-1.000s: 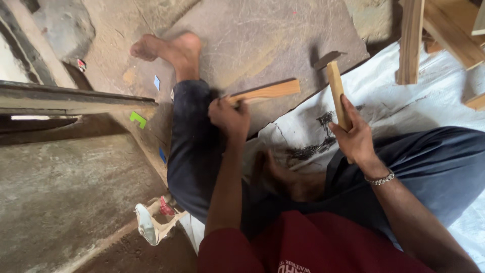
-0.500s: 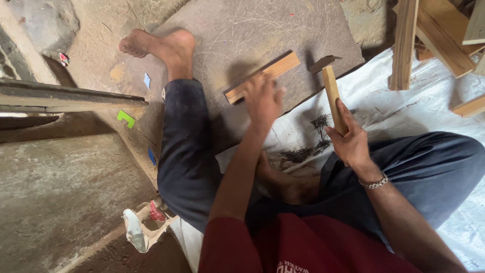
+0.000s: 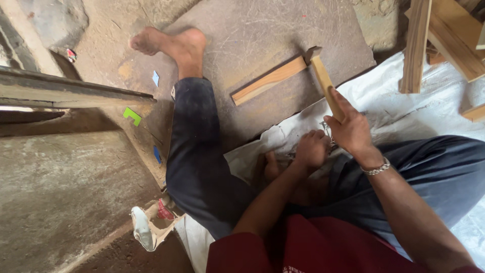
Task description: The person sits on the floor and repeatedly hammers nails into small wooden planks. They pick up each plank, position a nail, and strike it with a hammer before setting the finished piece aside.
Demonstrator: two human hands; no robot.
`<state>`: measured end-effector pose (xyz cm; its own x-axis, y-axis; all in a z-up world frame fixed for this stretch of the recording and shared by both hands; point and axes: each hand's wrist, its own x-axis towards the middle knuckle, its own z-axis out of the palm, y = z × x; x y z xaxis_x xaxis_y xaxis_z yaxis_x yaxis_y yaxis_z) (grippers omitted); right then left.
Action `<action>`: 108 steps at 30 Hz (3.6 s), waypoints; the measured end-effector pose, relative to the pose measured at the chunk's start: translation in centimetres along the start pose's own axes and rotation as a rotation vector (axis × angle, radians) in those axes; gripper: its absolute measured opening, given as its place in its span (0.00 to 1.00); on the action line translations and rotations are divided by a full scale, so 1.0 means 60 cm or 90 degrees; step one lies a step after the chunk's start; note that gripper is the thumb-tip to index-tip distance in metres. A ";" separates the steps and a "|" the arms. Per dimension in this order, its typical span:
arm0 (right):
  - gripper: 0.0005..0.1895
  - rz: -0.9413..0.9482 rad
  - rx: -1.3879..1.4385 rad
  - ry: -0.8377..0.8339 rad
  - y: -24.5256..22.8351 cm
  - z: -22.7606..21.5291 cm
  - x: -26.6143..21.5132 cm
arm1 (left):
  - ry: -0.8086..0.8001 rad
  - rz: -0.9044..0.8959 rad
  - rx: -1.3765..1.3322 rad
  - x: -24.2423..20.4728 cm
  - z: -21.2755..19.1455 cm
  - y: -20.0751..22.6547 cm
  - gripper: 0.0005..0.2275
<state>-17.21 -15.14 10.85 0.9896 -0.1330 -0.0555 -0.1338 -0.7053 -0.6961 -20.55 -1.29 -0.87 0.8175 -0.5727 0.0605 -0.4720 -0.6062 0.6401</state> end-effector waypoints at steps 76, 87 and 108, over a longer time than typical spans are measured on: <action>0.39 0.061 0.089 -0.016 0.039 -0.026 -0.039 | 0.451 0.034 -0.084 0.269 -0.119 -0.162 0.11; 0.34 -0.121 0.026 0.052 -0.023 -0.050 -0.001 | 0.468 -0.030 -0.259 0.267 -0.098 -0.160 0.30; 0.35 -0.127 -0.058 0.016 -0.066 -0.092 0.015 | 0.450 -0.024 -0.227 0.262 -0.106 -0.163 0.32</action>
<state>-16.08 -16.32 17.50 0.9954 -0.0013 0.0954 0.0587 -0.7794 -0.6238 -0.98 -0.85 -1.32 0.9029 0.0031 0.4299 -0.4039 -0.3365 0.8507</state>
